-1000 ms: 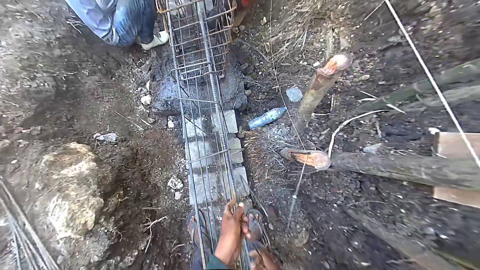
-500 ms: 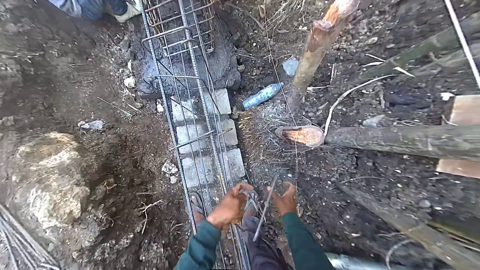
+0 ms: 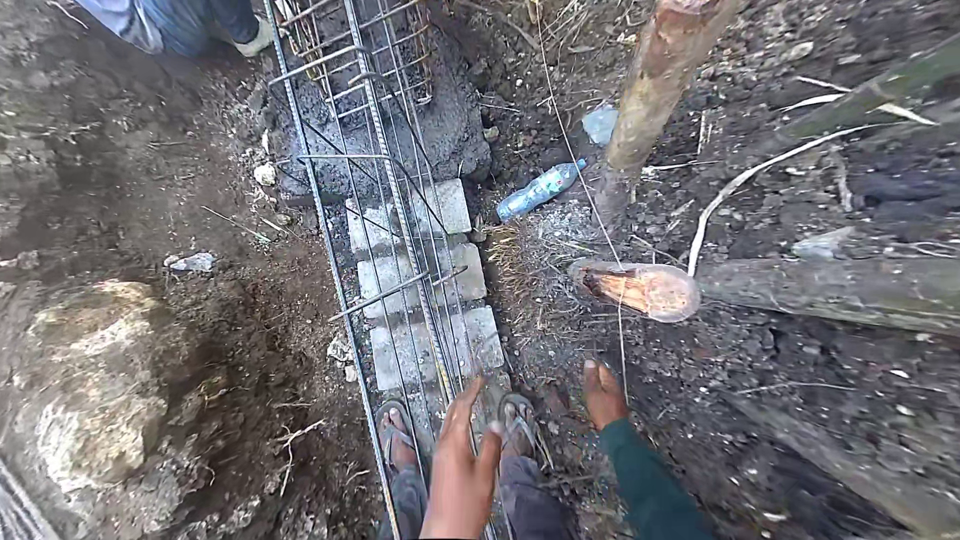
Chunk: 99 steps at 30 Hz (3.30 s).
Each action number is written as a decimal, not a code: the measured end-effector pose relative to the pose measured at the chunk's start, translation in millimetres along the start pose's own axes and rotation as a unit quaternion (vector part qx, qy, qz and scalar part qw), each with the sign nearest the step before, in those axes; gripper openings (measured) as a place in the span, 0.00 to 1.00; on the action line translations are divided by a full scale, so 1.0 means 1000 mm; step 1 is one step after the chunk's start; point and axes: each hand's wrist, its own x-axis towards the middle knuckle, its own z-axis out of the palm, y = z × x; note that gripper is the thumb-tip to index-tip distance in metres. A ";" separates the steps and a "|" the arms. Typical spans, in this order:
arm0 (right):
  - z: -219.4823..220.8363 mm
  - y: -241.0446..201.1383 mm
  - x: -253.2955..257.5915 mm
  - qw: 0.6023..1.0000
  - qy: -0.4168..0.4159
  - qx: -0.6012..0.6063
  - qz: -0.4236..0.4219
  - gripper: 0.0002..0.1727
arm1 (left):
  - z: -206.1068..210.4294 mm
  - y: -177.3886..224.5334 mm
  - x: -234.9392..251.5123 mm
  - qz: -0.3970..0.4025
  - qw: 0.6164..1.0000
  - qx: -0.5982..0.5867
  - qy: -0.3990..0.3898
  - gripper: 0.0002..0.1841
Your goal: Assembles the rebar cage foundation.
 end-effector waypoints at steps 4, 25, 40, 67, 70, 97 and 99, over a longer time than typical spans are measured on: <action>0.016 -0.002 0.023 0.995 -0.053 -0.077 -0.015 0.30 | -0.031 -0.050 -0.031 0.066 0.980 -0.046 0.185 0.16; 0.125 0.029 0.175 0.974 -0.089 -0.207 0.000 0.31 | -0.090 -0.302 0.057 -0.245 0.926 -0.101 0.269 0.17; 0.165 0.011 0.209 0.992 -0.099 -0.053 -0.051 0.23 | -0.055 -0.349 0.204 -0.248 0.950 -0.140 0.127 0.18; 0.220 -0.036 0.210 0.983 -0.115 -0.077 -0.122 0.24 | -0.001 -0.379 0.227 -0.286 0.898 -0.320 0.098 0.27; 0.237 -0.045 0.199 0.975 -0.161 -0.075 -0.136 0.22 | -0.013 -0.374 0.234 -0.275 0.896 -0.323 0.129 0.26; 0.263 -0.100 0.131 0.953 -0.255 -0.051 -0.156 0.18 | -0.064 -0.386 0.236 -0.197 0.798 -0.473 0.319 0.10; 0.264 -0.107 0.125 0.943 -0.283 0.018 -0.173 0.19 | -0.081 -0.392 0.243 -0.153 0.799 -0.487 0.319 0.10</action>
